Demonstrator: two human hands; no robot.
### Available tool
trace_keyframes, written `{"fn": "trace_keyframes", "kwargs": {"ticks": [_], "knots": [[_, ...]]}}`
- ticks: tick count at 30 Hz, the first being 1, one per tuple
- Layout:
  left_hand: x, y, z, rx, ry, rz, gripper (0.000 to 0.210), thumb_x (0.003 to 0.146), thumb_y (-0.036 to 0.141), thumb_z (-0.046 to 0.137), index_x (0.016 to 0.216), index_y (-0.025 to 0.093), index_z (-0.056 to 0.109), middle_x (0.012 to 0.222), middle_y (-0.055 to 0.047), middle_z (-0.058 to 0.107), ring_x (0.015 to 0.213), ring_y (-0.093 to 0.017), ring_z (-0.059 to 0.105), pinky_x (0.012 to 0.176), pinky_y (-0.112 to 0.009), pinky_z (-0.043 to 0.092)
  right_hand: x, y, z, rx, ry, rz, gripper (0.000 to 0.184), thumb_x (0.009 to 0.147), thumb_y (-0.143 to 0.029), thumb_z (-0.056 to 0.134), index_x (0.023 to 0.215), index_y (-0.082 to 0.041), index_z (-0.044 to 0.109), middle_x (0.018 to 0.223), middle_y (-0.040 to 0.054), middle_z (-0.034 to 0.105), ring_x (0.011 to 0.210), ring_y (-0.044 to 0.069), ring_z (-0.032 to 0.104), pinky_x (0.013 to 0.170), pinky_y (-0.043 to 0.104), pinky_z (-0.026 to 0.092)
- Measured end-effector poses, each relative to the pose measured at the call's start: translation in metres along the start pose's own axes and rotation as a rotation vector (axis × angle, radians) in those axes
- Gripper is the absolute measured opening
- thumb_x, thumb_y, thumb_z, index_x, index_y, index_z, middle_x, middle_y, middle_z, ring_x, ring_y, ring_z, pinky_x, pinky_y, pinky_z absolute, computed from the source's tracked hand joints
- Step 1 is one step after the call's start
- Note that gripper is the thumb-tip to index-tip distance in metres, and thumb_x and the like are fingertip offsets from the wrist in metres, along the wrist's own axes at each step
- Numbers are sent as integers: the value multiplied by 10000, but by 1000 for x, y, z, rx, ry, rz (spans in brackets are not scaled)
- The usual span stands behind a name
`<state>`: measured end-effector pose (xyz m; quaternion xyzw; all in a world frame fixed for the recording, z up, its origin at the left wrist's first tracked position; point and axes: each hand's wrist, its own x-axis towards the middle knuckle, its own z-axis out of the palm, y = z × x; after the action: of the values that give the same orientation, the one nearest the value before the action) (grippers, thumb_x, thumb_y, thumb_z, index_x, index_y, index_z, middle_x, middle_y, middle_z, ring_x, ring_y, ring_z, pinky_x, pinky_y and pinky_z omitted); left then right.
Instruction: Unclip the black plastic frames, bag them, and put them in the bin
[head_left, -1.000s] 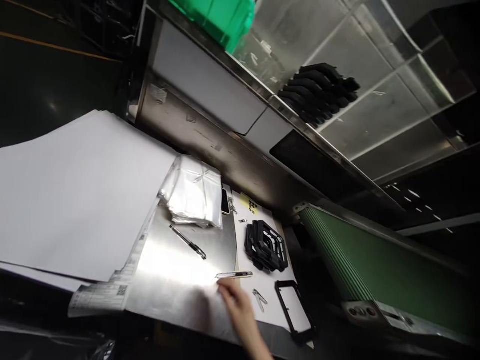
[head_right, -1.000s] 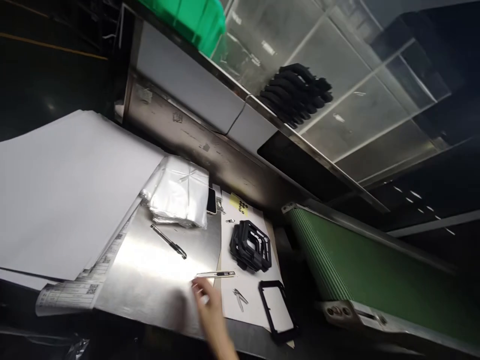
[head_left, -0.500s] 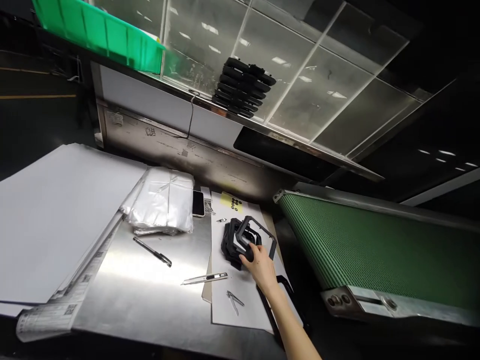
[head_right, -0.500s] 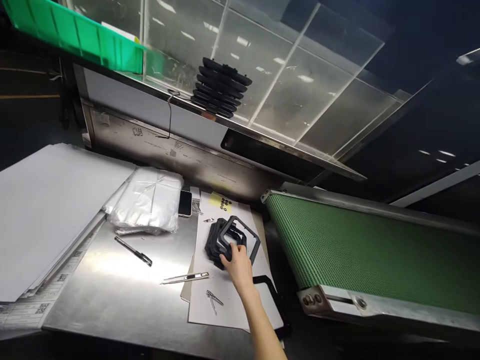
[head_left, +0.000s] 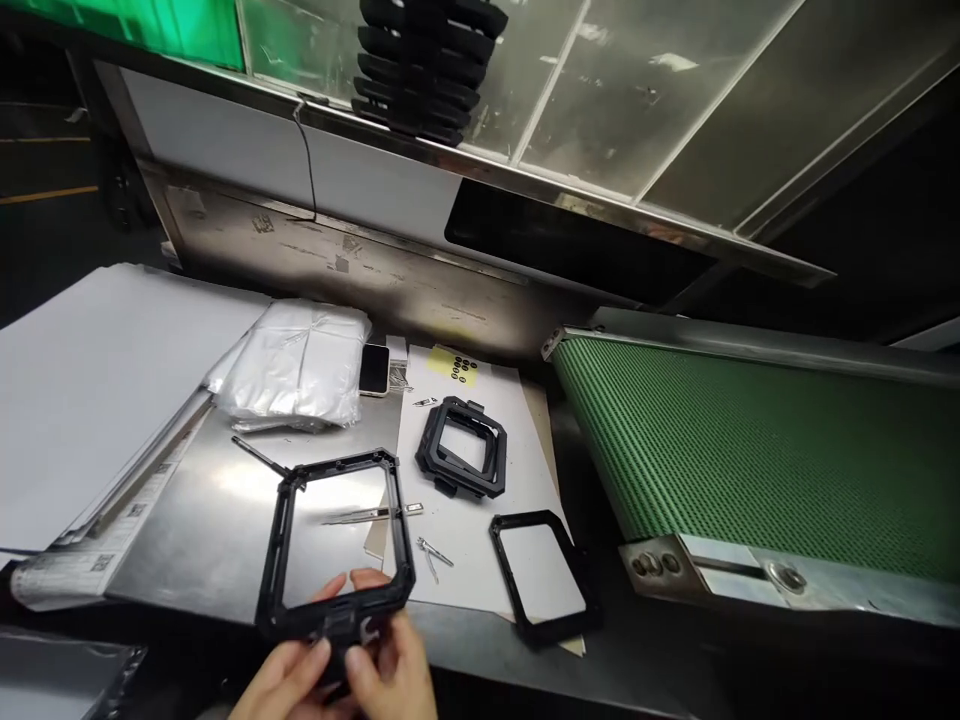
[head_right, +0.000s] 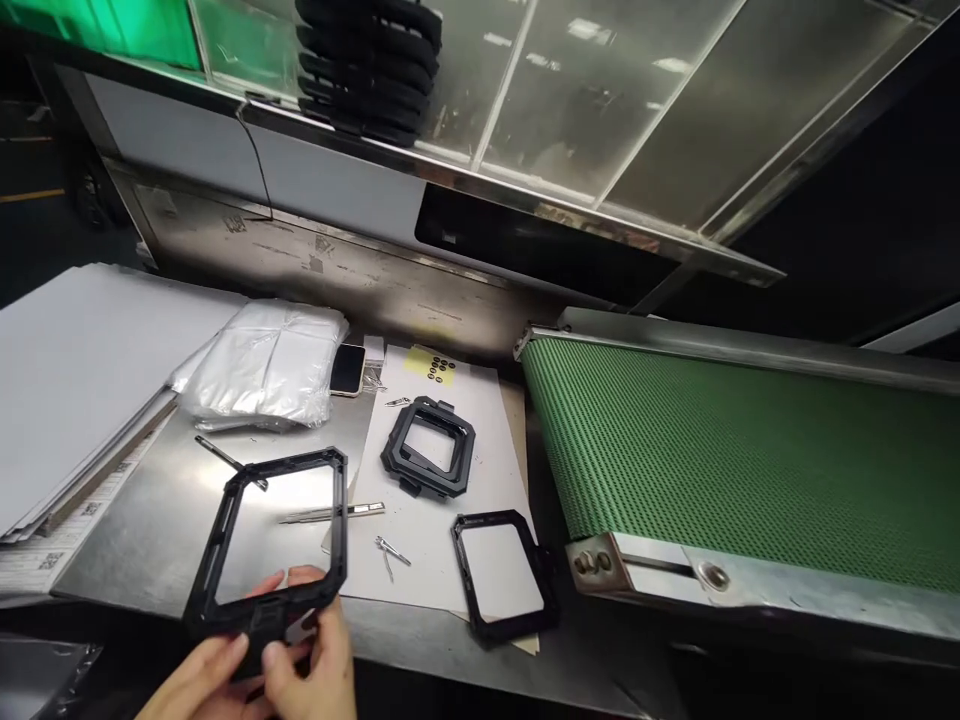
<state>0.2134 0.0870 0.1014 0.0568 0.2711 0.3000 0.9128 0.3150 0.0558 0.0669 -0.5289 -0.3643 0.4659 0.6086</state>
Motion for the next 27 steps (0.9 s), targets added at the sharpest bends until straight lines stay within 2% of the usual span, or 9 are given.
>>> {"fn": "trace_keyframes", "kwargs": {"ticks": [4, 6, 8, 11, 14, 17, 19, 23, 27], "knots": [[-8, 4, 6, 9, 218, 16, 335, 646, 237, 682, 976, 234, 626, 930, -39, 697, 892, -252, 622, 761, -330, 492, -13, 11, -15, -332, -72, -104, 566, 688, -590, 480, 1118, -222, 507, 1247, 80, 435, 1153, 261, 395, 928, 359, 351], [-11, 8, 12, 164, 335, 107, 378, 624, 228, 701, 984, 169, 599, 871, -78, 707, 822, -259, 643, 697, -324, 511, -8, 6, -38, -491, -113, -74, 537, 719, -541, 493, 1168, -248, 464, 1235, 72, 444, 1136, 254, 415, 934, 373, 350], [-14, 12, 22, 311, 420, 186, 412, 616, 252, 707, 986, 133, 571, 796, -99, 712, 768, -259, 651, 636, -315, 514, 3, 3, -68, -720, -34, -67, 447, 781, -451, 467, 1179, -247, 445, 1179, 89, 468, 1101, 251, 436, 912, 406, 366], [-18, 16, 35, 415, 425, 234, 425, 598, 304, 713, 956, 129, 565, 710, -94, 709, 713, -260, 653, 594, -322, 500, 23, 15, -107, -1077, 198, -195, 469, 805, -424, 432, 1179, -141, 434, 1092, 160, 448, 1030, 299, 421, 832, 483, 388], [-23, 18, 40, 455, 331, 265, 435, 594, 351, 710, 938, 148, 538, 673, -96, 710, 675, -238, 650, 582, -317, 484, 32, 36, -127, -1236, 214, -304, 478, 798, -463, 416, 1074, -85, 515, 1019, 178, 449, 908, 292, 437, 738, 471, 422], [-28, 19, 38, 497, 247, 274, 439, 613, 380, 690, 942, 162, 497, 669, -98, 712, 651, -201, 645, 589, -293, 470, 30, 45, -133, -1183, 200, -298, 452, 786, -486, 418, 957, -95, 566, 947, 161, 492, 882, 278, 463, 743, 449, 421], [-31, 22, 35, 526, 208, 282, 437, 637, 381, 671, 966, 167, 479, 685, -90, 713, 663, -186, 644, 610, -283, 458, 28, 38, -132, -1069, 229, -168, 479, 746, -529, 442, 922, -99, 557, 854, 142, 540, 823, 268, 504, 744, 445, 418], [-38, 31, 28, 570, 152, 291, 444, 664, 388, 646, 1005, 176, 457, 711, -77, 712, 706, -186, 639, 661, -301, 435, 35, 1, -119, -658, 322, 273, 499, 629, -577, 539, 873, -142, 528, 685, 74, 583, 643, 220, 542, 670, 412, 436], [-48, 45, 27, 611, 157, 251, 458, 666, 412, 634, 1015, 181, 447, 713, -68, 710, 728, -189, 631, 705, -323, 419, 42, -47, -89, -147, 191, 280, 373, 645, -462, 603, 863, -167, 535, 649, 42, 590, 556, 155, 521, 540, 305, 441]]}}
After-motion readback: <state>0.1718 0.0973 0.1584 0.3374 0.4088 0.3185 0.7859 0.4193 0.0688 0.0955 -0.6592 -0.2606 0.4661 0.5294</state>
